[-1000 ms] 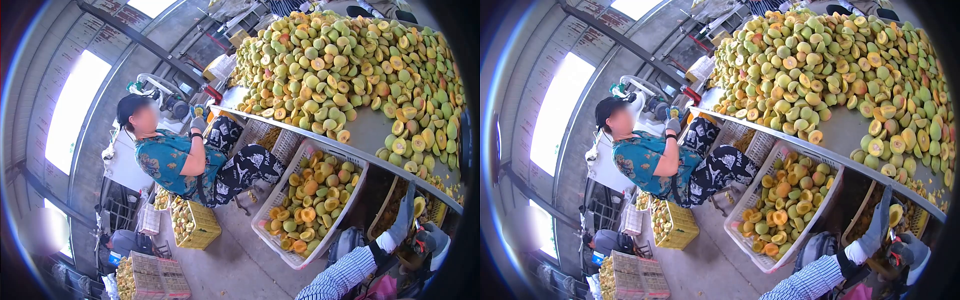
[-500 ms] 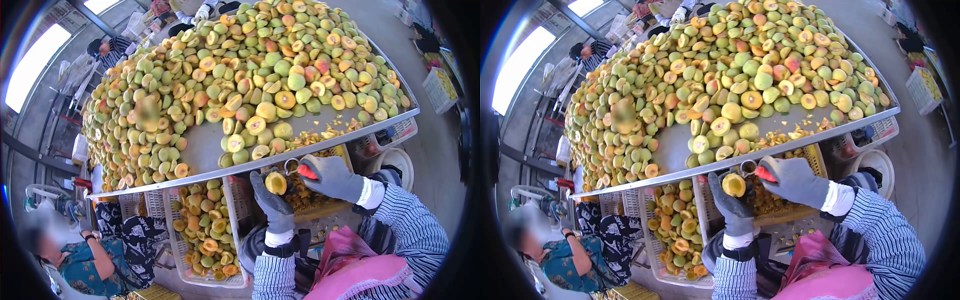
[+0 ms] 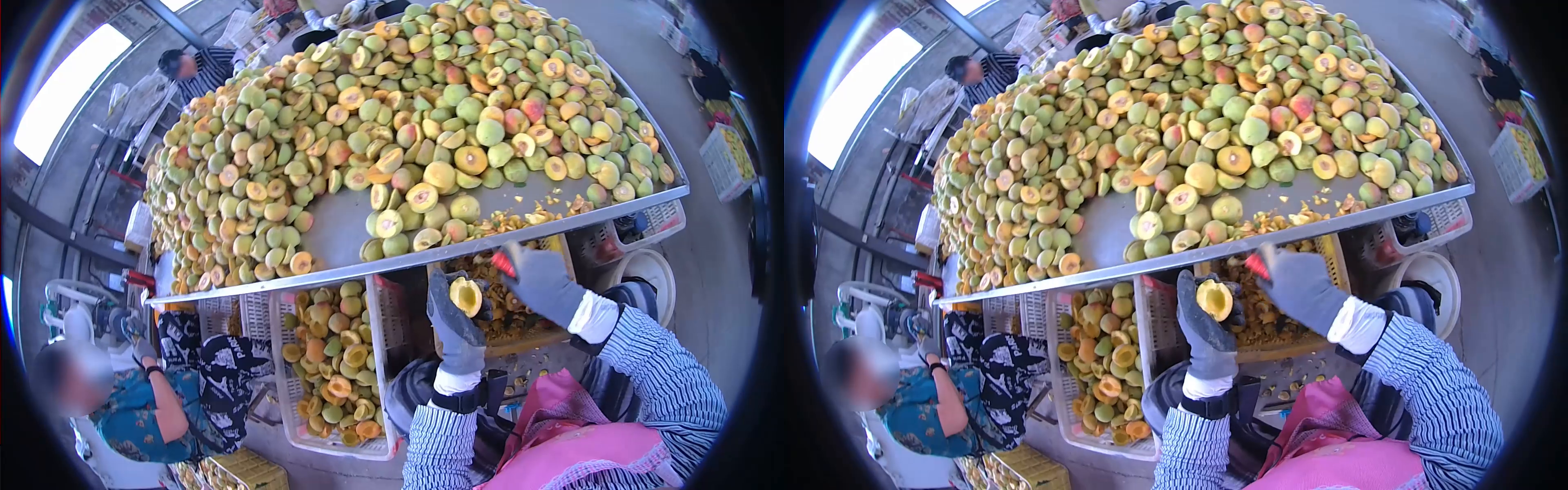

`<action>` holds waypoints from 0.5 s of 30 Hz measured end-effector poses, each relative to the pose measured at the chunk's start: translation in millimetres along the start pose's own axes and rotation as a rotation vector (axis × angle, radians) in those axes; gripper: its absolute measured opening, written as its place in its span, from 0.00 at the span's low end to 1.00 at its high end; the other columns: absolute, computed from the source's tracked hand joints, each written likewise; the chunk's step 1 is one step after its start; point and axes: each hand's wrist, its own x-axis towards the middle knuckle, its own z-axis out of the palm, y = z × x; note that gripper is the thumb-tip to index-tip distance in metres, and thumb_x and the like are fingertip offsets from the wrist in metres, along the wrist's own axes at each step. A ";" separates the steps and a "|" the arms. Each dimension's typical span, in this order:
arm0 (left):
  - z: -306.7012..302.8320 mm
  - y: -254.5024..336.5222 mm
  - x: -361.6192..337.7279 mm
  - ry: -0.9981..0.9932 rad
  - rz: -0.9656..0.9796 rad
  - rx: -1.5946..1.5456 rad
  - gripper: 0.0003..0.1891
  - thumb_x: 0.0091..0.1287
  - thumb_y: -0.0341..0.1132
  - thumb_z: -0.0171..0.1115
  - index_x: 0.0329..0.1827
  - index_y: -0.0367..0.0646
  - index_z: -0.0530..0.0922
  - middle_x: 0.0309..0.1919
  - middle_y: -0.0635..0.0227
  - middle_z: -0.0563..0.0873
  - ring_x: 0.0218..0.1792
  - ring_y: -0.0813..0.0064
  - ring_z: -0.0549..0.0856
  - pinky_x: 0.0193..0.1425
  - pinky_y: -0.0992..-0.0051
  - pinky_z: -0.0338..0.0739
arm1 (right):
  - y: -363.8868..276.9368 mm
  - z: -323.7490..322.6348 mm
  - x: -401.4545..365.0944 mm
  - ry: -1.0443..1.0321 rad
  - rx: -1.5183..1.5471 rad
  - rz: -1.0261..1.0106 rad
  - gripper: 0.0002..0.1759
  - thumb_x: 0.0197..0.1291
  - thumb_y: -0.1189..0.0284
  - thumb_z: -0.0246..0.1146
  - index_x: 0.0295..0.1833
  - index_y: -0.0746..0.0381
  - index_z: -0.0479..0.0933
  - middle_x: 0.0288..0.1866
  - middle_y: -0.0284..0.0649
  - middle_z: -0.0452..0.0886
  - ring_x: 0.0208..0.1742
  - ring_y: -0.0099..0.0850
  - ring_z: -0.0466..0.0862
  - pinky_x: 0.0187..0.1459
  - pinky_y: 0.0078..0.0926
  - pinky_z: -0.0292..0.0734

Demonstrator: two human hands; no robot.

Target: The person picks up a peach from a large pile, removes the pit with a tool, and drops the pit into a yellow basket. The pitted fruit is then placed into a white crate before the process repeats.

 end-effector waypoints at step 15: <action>-57.8 88.9 -1.5 0.298 0.711 0.375 0.20 0.76 0.42 0.56 0.63 0.38 0.73 0.55 0.62 0.79 0.56 0.70 0.79 0.62 0.69 0.74 | -57.3 -22.6 140.3 0.109 0.009 -0.238 0.19 0.59 0.62 0.66 0.51 0.60 0.72 0.41 0.47 0.84 0.45 0.48 0.85 0.43 0.46 0.79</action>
